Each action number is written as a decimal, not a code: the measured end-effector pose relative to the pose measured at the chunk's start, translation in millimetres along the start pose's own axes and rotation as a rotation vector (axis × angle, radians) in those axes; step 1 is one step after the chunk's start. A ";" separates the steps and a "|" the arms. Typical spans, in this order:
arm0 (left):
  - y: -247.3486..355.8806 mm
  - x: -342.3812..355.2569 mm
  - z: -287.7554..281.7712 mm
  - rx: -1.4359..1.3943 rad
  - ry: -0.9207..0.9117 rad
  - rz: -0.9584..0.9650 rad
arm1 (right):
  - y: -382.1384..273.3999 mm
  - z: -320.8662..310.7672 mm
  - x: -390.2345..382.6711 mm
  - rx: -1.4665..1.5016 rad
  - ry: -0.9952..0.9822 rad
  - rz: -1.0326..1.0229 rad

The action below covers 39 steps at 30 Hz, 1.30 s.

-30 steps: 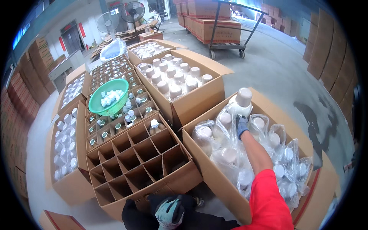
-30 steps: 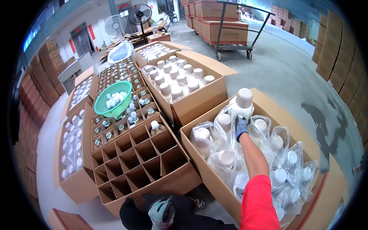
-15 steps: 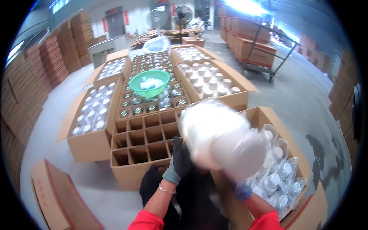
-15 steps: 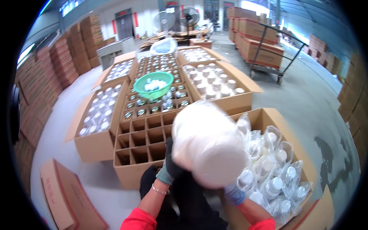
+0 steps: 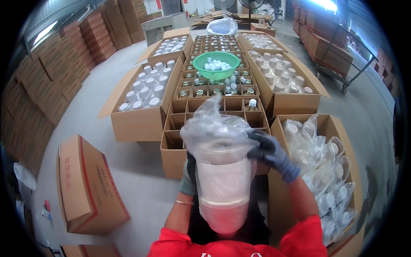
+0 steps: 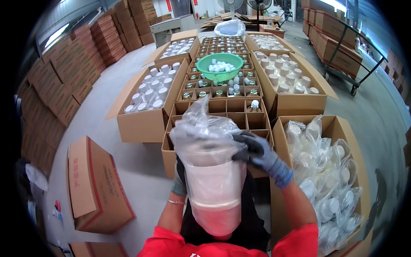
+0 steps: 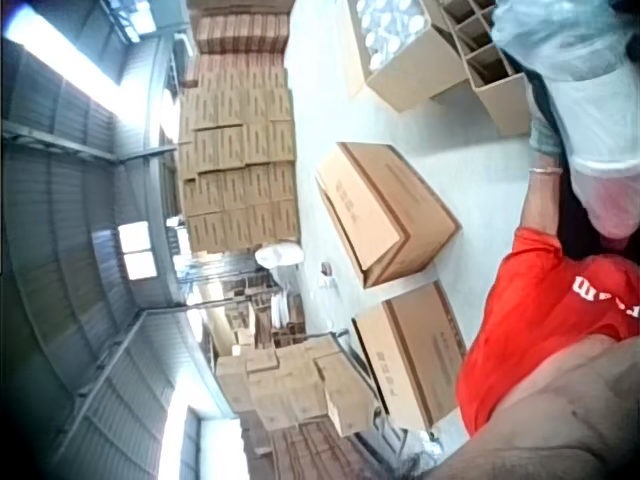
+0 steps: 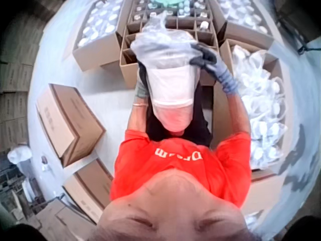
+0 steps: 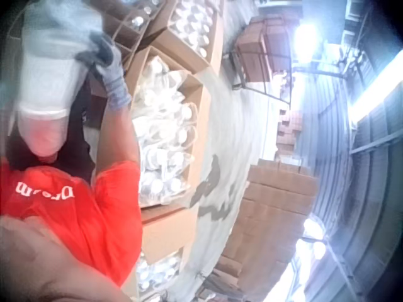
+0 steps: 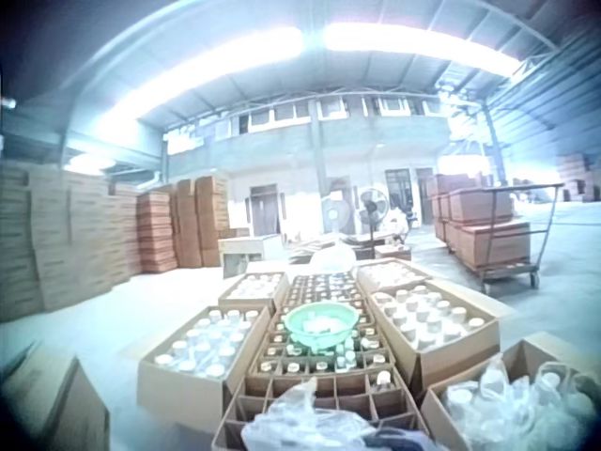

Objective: The person sits on the floor in a warehouse and repeatedly assembles white kitchen appliances. They place a lid on the appliance body, wrap the unit in a clear plastic bag, and place it into a cardboard box. The process is repeated for multiple units throughout the video.

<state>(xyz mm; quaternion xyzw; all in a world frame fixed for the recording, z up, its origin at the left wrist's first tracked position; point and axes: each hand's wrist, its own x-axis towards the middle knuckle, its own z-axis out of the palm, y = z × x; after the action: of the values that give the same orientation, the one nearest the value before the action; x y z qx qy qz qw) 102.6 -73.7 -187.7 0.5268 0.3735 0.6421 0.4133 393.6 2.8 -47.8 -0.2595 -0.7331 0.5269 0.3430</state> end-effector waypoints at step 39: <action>8.1 72.9 23.5 -0.583 -0.078 -0.461 | -0.8 27.2 45.3 -0.431 0.141 -0.160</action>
<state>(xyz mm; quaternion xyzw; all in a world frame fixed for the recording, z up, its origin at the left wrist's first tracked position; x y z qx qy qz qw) 117.0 -8.4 -149.6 0.3132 0.2679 0.5910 0.6935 343.9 20.0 -42.3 -0.3041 -0.8210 0.3099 0.3708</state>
